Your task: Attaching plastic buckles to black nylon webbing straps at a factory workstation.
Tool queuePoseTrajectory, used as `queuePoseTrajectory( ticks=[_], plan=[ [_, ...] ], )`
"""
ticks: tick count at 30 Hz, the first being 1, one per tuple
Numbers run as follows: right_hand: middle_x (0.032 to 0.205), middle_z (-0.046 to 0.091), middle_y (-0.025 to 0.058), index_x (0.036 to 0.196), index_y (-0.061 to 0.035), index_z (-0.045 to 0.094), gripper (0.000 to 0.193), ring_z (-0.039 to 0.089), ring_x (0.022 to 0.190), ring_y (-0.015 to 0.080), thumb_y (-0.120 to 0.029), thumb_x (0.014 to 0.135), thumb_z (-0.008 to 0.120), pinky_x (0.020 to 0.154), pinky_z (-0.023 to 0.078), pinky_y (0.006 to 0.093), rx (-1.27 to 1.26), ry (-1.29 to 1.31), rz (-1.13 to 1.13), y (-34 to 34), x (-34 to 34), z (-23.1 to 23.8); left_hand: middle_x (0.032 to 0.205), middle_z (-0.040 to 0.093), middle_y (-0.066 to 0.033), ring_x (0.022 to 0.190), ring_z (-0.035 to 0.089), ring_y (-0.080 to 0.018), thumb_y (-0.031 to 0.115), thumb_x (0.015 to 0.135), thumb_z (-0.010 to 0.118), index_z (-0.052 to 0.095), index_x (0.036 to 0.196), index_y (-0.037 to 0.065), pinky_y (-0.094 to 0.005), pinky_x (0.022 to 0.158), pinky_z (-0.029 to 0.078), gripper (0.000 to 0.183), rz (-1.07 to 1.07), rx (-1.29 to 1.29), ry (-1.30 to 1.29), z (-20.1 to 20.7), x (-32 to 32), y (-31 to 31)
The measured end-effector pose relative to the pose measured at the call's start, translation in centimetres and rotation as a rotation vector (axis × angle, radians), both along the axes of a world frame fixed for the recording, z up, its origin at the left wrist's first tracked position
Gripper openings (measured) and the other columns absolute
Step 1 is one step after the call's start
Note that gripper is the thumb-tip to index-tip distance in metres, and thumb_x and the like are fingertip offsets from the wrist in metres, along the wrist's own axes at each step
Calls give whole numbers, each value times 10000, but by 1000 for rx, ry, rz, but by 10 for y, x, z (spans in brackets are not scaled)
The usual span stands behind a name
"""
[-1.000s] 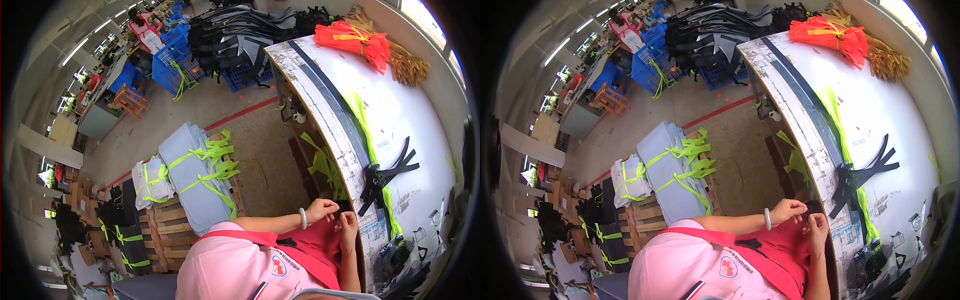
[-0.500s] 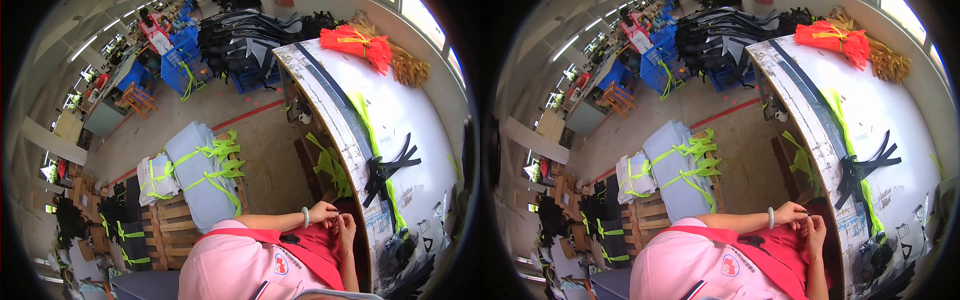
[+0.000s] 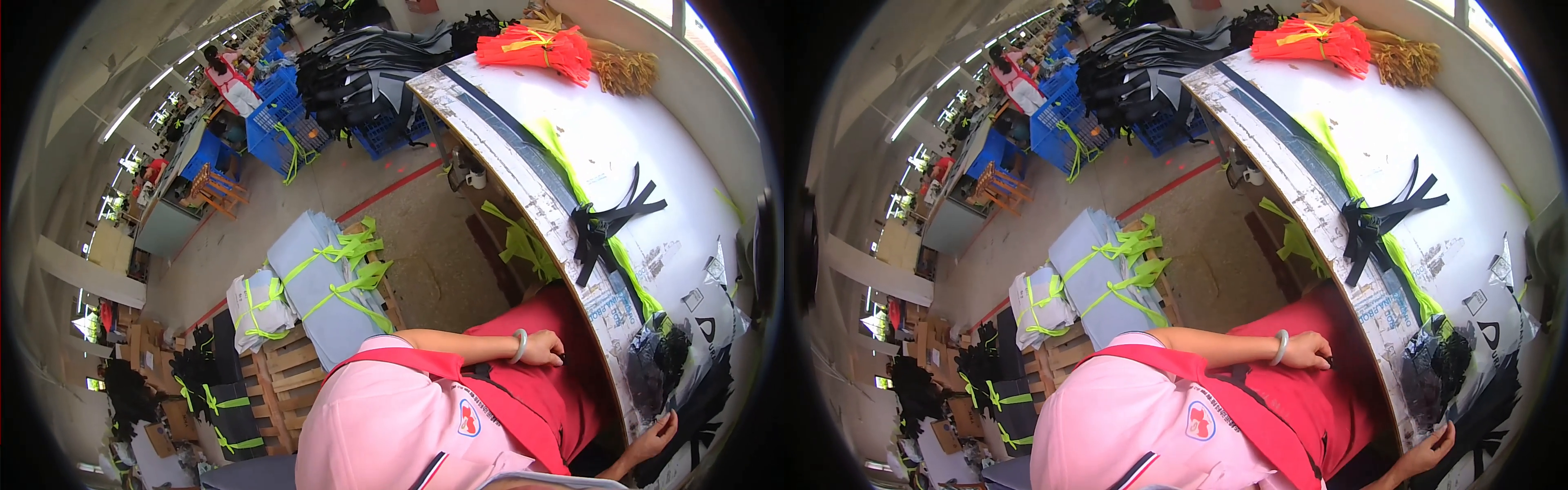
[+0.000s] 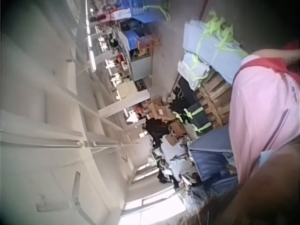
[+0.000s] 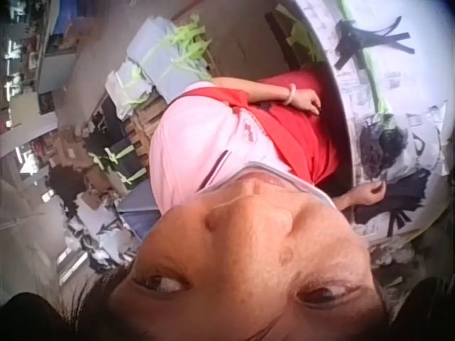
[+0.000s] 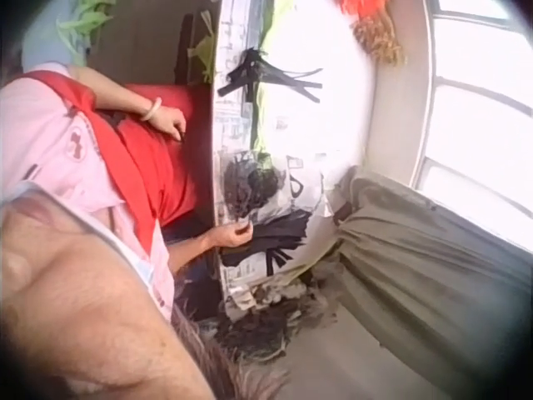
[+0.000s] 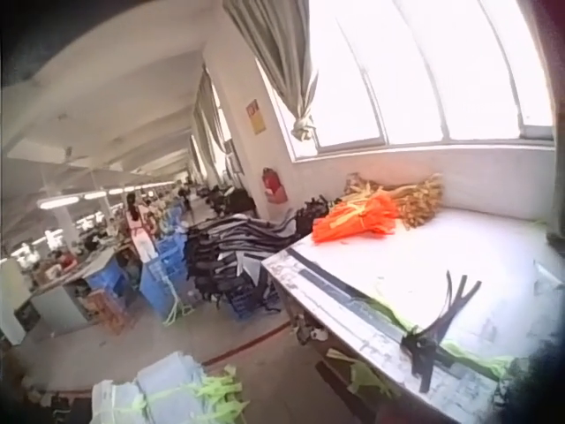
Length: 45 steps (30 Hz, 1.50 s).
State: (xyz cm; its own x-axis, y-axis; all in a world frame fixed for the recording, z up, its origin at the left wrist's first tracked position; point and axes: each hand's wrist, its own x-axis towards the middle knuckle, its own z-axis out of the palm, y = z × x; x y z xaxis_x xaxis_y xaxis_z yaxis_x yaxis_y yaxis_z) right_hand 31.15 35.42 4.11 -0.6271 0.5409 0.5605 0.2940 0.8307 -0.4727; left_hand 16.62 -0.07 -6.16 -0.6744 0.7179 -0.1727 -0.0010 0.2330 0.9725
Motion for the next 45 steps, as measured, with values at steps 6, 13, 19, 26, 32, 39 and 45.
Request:
queuePoseTrajectory(
  ticks=[6, 13, 19, 26, 32, 39, 45],
  plan=[
    [1143, 602, 156, 1227, -57, 577, 346, 548, 1079, 338, -235, 931, 564, 940, 415, 383, 254, -555, -290, 129, 85, -92, 856, 672, -143, 796, 653, -257, 172, 791, 692, 685, 916, -3, -356, 714, 502, 215, -81, -151, -5, 8, -2, 6],
    [1126, 616, 174, 1189, -33, 589, 316, 574, 1034, 339, -210, 931, 550, 895, 438, 391, 19, -412, -154, 166, 93, -106, 885, 659, -157, 827, 643, -280, 182, 786, 695, 679, 915, -9, -362, 736, 499, 231, -35, -148, 62, -3, -3, -1],
    [1102, 643, 183, 1152, -21, 602, 303, 602, 1025, 338, -208, 927, 525, 867, 461, 389, 65, -673, -332, 173, 107, -102, 729, 673, -137, 683, 646, -222, 176, 785, 691, 691, 852, 2, -352, 650, 492, 186, 15, -76, 98, -2, -4, -2],
    [990, 676, 125, 1173, -59, 572, 326, 652, 721, 292, -291, 951, 517, 651, 512, 372, 263, -515, -441, 183, 101, -107, 741, 677, -137, 684, 648, -221, 177, 778, 699, 691, 855, 1, -351, 651, 493, 193, 25, -49, 57, 3, -1, -2],
    [835, 578, -32, 1200, -103, 547, 300, 462, 602, 52, -291, 966, 543, 544, 420, 183, -1339, 325, 98, 147, 61, -81, 736, 683, -115, 683, 644, -182, 172, 787, 694, 700, 871, 5, -338, 649, 497, 187, 47, -85, 67, -2, 1, -9],
    [1065, 642, 35, 1122, -37, 619, 250, 598, 850, 66, -212, 949, 579, 720, 485, 211, -1412, -109, 420, -94, -11, -41, 842, 685, -90, 755, 634, -178, 157, 795, 704, 691, 920, -7, -309, 705, 501, 207, -77, 261, -520, 41, 8, 31],
    [945, 632, 43, 1103, -3, 615, 264, 530, 700, 47, -211, 941, 595, 609, 441, 183, -1479, 15, 403, -147, -29, -76, 864, 656, -110, 783, 611, -201, 77, 747, 694, 684, 891, -15, -315, 686, 480, 171, -125, 333, 2, 49, 11, 50]
  ],
)
